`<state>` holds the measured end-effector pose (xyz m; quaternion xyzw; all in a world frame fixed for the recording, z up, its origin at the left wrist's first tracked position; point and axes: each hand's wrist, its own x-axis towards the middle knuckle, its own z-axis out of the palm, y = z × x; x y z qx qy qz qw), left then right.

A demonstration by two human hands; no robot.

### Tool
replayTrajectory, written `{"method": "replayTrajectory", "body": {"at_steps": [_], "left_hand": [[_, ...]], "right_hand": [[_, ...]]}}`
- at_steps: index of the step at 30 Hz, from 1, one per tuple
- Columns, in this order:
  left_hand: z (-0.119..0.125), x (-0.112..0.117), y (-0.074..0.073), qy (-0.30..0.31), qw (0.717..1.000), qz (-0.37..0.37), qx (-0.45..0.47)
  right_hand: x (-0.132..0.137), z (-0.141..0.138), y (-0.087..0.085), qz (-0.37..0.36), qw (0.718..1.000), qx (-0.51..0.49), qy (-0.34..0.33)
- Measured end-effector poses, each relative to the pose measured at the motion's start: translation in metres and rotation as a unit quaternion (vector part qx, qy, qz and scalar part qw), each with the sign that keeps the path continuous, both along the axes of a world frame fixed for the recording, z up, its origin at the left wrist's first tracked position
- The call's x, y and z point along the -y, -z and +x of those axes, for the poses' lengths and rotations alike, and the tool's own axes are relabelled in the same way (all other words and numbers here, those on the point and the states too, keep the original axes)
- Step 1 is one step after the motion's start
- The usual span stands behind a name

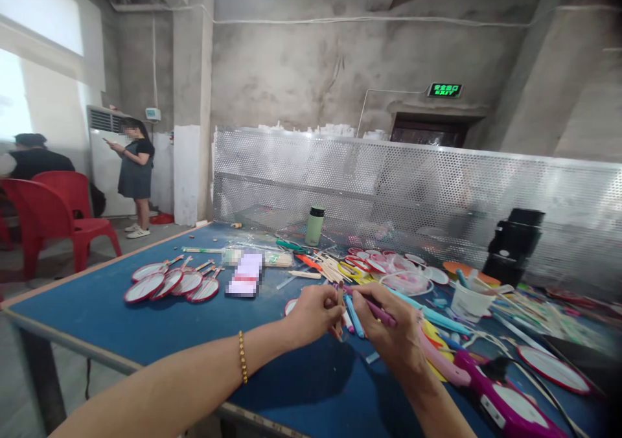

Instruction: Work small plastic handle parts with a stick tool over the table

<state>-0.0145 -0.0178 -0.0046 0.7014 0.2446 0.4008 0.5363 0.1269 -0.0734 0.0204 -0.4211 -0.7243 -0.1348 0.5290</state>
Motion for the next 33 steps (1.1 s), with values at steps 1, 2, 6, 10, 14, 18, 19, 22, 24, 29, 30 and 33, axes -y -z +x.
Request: {"method": "replayTrajectory", "body": {"at_steps": [1, 2, 6, 10, 14, 18, 19, 22, 24, 29, 30, 33], "left_hand": [[-0.0001, 0.0, 0.0, 0.0, 1.0, 0.001, -0.001], [-0.0003, -0.0001, 0.0, -0.002, 1.0, 0.004, -0.004], [-0.0007, -0.0002, 0.0002, -0.001, 1.0, 0.006, -0.008], [-0.0004, -0.0001, 0.0002, -0.007, 1.0, 0.002, -0.014], [-0.0006, 0.0004, -0.0004, -0.003, 1.0, -0.002, -0.013], [-0.001, 0.0002, -0.0002, -0.003, 1.0, 0.005, -0.012], [-0.0009, 0.0, 0.0002, -0.003, 1.0, 0.006, -0.011], [-0.0003, -0.0004, 0.0014, -0.001, 1.0, 0.003, -0.004], [0.0, -0.0004, 0.0019, 0.0, 1.0, 0.005, -0.004], [-0.0001, -0.0017, 0.0027, -0.003, 1.0, 0.006, -0.008], [-0.0002, -0.0021, 0.0027, -0.003, 1.0, 0.006, -0.007], [-0.0004, -0.002, 0.0019, -0.003, 1.0, 0.01, -0.008]], "right_hand": [[0.0001, 0.0, -0.0002, -0.002, 1.0, 0.003, -0.002], [0.0001, 0.0, -0.0004, -0.003, 1.0, 0.006, -0.005], [-0.0001, 0.0005, -0.001, -0.006, 1.0, 0.004, 0.002], [0.0013, -0.0007, -0.0022, -0.014, 1.0, 0.022, -0.007], [0.0032, -0.0028, -0.0038, 0.005, 1.0, 0.014, 0.014], [0.0028, -0.0023, -0.0039, -0.008, 1.0, 0.02, -0.003], [0.0025, -0.0018, -0.0037, -0.009, 1.0, 0.02, -0.002], [0.0018, -0.0006, -0.0033, -0.002, 1.0, 0.01, 0.008], [0.0018, -0.0005, -0.0031, -0.004, 1.0, 0.012, 0.002], [0.0017, -0.0008, -0.0021, -0.017, 1.0, 0.012, -0.007], [0.0015, -0.0007, -0.0019, -0.014, 1.0, 0.007, -0.003], [0.0013, -0.0006, -0.0017, -0.017, 1.0, 0.006, 0.001]]}}
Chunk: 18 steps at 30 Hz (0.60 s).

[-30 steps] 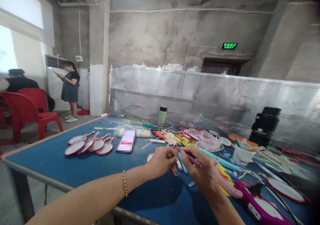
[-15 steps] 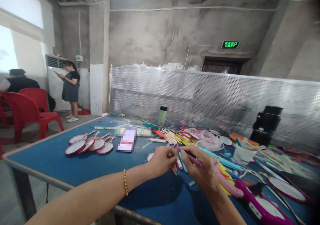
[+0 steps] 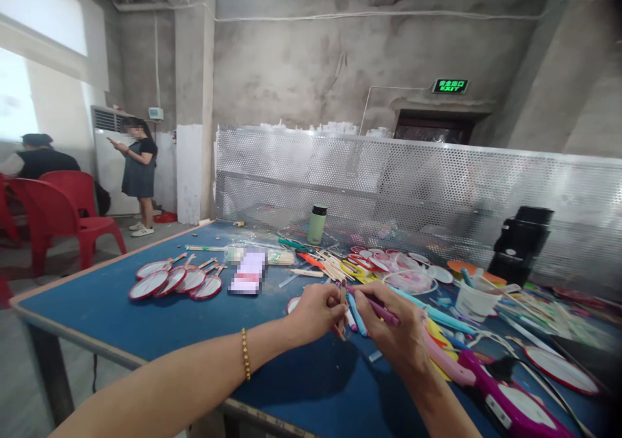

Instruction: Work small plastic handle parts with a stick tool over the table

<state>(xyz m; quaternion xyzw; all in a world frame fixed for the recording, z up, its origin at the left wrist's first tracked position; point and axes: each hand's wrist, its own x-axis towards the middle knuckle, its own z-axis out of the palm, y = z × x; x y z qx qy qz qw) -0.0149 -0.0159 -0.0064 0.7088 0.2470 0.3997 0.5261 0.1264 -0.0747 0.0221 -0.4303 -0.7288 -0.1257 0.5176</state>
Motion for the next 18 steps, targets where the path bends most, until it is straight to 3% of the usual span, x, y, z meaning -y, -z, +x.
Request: {"method": "replayTrajectory", "body": {"at_steps": [18], "left_hand": [[0.0002, 0.0018, -0.0022, -0.005, 1.0, -0.008, 0.001]], "right_hand": [[0.0019, -0.0011, -0.0012, -0.01, 1.0, -0.003, 0.003]]}}
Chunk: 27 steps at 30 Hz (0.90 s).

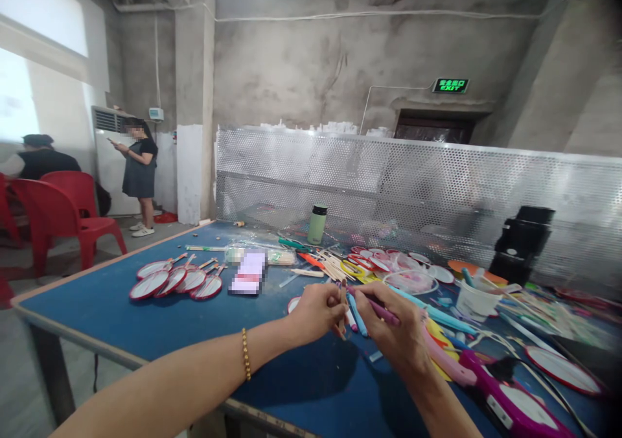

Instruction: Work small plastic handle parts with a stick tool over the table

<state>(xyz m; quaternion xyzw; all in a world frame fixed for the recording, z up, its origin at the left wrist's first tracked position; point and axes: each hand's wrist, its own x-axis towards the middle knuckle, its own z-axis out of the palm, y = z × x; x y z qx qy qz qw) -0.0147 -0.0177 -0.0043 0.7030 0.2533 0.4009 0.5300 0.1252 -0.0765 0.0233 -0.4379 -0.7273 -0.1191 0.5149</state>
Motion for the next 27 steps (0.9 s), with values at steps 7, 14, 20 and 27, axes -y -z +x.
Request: {"method": "replayTrajectory", "body": {"at_steps": [7, 14, 20, 27], "left_hand": [[-0.0005, 0.0003, -0.0004, 0.005, 1.0, 0.003, 0.004], [-0.0006, -0.0008, 0.0016, 0.009, 1.0, 0.002, 0.006], [-0.0006, -0.0023, 0.0029, 0.009, 1.0, 0.015, 0.007], [0.0009, -0.0047, 0.006, 0.01, 1.0, 0.008, 0.01]], "right_hand": [[0.0009, -0.0012, -0.0006, 0.001, 1.0, 0.0, -0.002], [0.0005, -0.0006, 0.0002, -0.002, 1.0, 0.006, -0.006], [0.0003, 0.0, 0.0002, 0.003, 1.0, 0.005, 0.001], [0.0004, 0.0001, -0.0001, 0.008, 1.0, 0.002, 0.003]]}}
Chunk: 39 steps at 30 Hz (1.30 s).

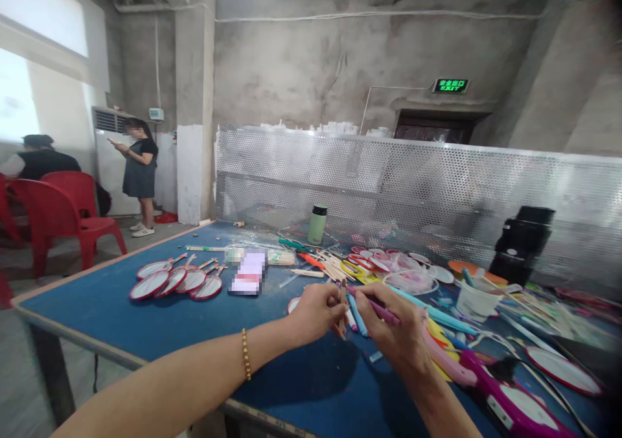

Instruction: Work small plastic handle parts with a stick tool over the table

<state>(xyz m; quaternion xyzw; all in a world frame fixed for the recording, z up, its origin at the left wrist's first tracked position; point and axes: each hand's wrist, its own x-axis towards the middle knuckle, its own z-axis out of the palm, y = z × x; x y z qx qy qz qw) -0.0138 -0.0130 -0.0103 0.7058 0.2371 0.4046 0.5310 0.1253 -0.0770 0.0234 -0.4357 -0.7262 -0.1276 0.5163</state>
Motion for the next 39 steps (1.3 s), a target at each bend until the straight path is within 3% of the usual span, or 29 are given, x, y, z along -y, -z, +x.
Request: {"method": "replayTrajectory", "body": {"at_steps": [39], "left_hand": [[-0.0016, 0.0056, -0.0074, -0.002, 1.0, 0.0, -0.006]], "right_hand": [[-0.0018, 0.001, 0.0018, -0.012, 1.0, 0.001, -0.008]]}}
